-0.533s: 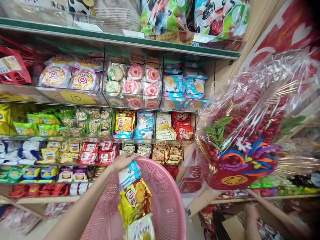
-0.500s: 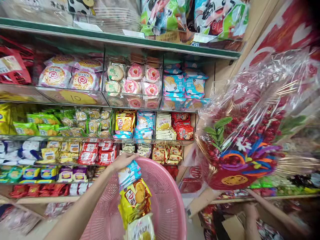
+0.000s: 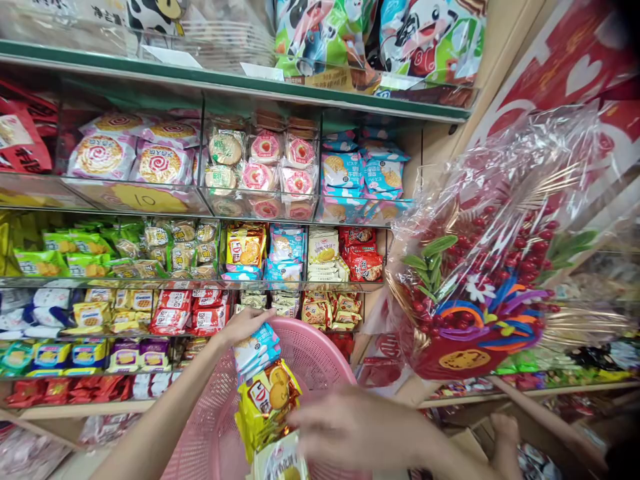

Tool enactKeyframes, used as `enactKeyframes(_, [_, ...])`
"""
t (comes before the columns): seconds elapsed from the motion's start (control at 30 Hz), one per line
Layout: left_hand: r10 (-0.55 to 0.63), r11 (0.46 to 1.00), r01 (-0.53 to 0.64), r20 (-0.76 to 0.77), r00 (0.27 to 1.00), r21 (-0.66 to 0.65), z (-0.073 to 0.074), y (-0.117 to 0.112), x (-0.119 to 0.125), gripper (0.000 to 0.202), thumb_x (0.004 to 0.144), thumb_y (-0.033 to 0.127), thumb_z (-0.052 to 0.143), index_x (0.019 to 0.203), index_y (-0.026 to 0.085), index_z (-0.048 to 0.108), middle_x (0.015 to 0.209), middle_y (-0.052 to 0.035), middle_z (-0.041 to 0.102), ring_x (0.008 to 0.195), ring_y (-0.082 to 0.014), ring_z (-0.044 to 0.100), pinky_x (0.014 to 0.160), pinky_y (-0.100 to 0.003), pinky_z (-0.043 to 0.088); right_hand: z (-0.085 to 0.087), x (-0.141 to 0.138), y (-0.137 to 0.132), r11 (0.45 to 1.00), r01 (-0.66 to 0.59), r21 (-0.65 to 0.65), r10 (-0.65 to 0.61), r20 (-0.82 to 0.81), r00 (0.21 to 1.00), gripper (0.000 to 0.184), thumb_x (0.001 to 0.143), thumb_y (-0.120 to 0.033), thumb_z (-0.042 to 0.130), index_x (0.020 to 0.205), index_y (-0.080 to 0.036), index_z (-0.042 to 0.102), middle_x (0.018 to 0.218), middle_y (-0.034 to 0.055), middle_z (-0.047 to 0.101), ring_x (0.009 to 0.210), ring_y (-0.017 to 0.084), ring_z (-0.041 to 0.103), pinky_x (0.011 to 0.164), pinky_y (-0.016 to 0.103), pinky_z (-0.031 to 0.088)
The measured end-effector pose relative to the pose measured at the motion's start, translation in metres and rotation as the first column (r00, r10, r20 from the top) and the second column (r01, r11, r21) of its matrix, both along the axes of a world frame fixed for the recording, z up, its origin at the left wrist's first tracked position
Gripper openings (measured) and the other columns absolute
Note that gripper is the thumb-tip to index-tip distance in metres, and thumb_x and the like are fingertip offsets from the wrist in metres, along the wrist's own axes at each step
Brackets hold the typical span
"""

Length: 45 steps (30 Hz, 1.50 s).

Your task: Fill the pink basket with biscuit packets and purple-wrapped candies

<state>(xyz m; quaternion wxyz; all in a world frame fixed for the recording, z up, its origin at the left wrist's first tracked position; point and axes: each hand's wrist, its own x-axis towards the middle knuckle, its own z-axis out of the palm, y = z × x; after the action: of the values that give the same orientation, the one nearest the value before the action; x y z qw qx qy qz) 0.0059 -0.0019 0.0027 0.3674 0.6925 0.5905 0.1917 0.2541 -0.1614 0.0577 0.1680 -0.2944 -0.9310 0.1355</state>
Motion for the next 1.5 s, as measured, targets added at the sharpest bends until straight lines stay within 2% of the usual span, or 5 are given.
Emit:
enactKeyframes(0.1, [0.0, 1.0, 0.0, -0.027, 1.0, 0.0, 0.002, 0.0, -0.001, 0.065, 0.065, 0.073, 0.039, 0.078, 0.017, 0.07, 0.065, -0.0027, 0.066, 0.066, -0.0212, 0.058, 0.054, -0.025, 0.037, 0.039, 0.0, 0.048, 0.96, 0.277, 0.039, -0.273, -0.082, 0.958, 0.032, 0.089, -0.031, 0.033, 0.113, -0.026, 0.054, 0.104, 0.0022, 0.063, 0.089, 0.016, 0.059, 0.074, 0.029, 0.046])
enactKeyframes(0.2, [-0.002, 1.0, 0.002, 0.001, 1.0, 0.013, 0.002, 0.0, -0.005, 0.064, 0.064, 0.072, 0.041, 0.076, 0.016, 0.07, 0.066, -0.0032, 0.067, 0.066, -0.0214, 0.059, 0.056, -0.025, 0.038, 0.059, 0.004, 0.109, 0.773, 0.591, 0.229, -0.551, -0.218, 0.805, 0.034, 0.088, -0.026, 0.034, 0.114, -0.015, 0.052, 0.113, 0.0094, 0.058, 0.103, 0.022, 0.052, 0.086, 0.035, 0.04])
enactKeyframes(0.43, [0.041, 0.998, -0.045, 0.087, 0.995, 0.039, 0.001, -0.003, -0.018, 0.063, 0.063, 0.07, 0.045, 0.086, 0.017, 0.07, 0.074, -0.004, 0.069, 0.075, -0.0234, 0.06, 0.062, -0.027, 0.042, 0.052, 0.013, 0.192, 0.571, 0.596, 0.565, -0.625, -0.172, 0.762, 0.044, 0.082, -0.013, 0.036, 0.126, -0.011, 0.041, 0.13, 0.0127, 0.044, 0.12, 0.025, 0.033, 0.098, 0.041, 0.025])
enactKeyframes(1.03, [0.035, 0.998, -0.035, 0.007, 0.999, 0.045, 0.004, -0.007, -0.021, 0.061, 0.069, 0.069, 0.04, 0.084, 0.019, 0.071, 0.067, -0.0021, 0.067, 0.071, -0.0228, 0.059, 0.061, -0.027, 0.042, 0.055, 0.009, 0.177, 0.465, 0.54, 0.702, -0.704, -0.077, 0.706, 0.044, 0.079, -0.012, 0.041, 0.123, -0.014, 0.041, 0.111, 0.0144, 0.048, 0.107, 0.026, 0.036, 0.095, 0.043, 0.022])
enactKeyframes(1.5, [0.06, 0.997, -0.059, -0.022, 0.998, 0.055, 0.007, -0.01, -0.017, 0.06, 0.067, 0.07, 0.04, 0.08, 0.019, 0.07, 0.067, -0.002, 0.067, 0.071, -0.0226, 0.059, 0.06, -0.026, 0.041, 0.044, 0.018, 0.172, 0.496, 0.466, 0.732, -0.641, -0.053, 0.766, 0.022, 0.081, -0.007, 0.039, 0.095, -0.014, 0.054, 0.11, 0.0121, 0.053, 0.113, 0.023, 0.037, 0.098, 0.044, 0.02])
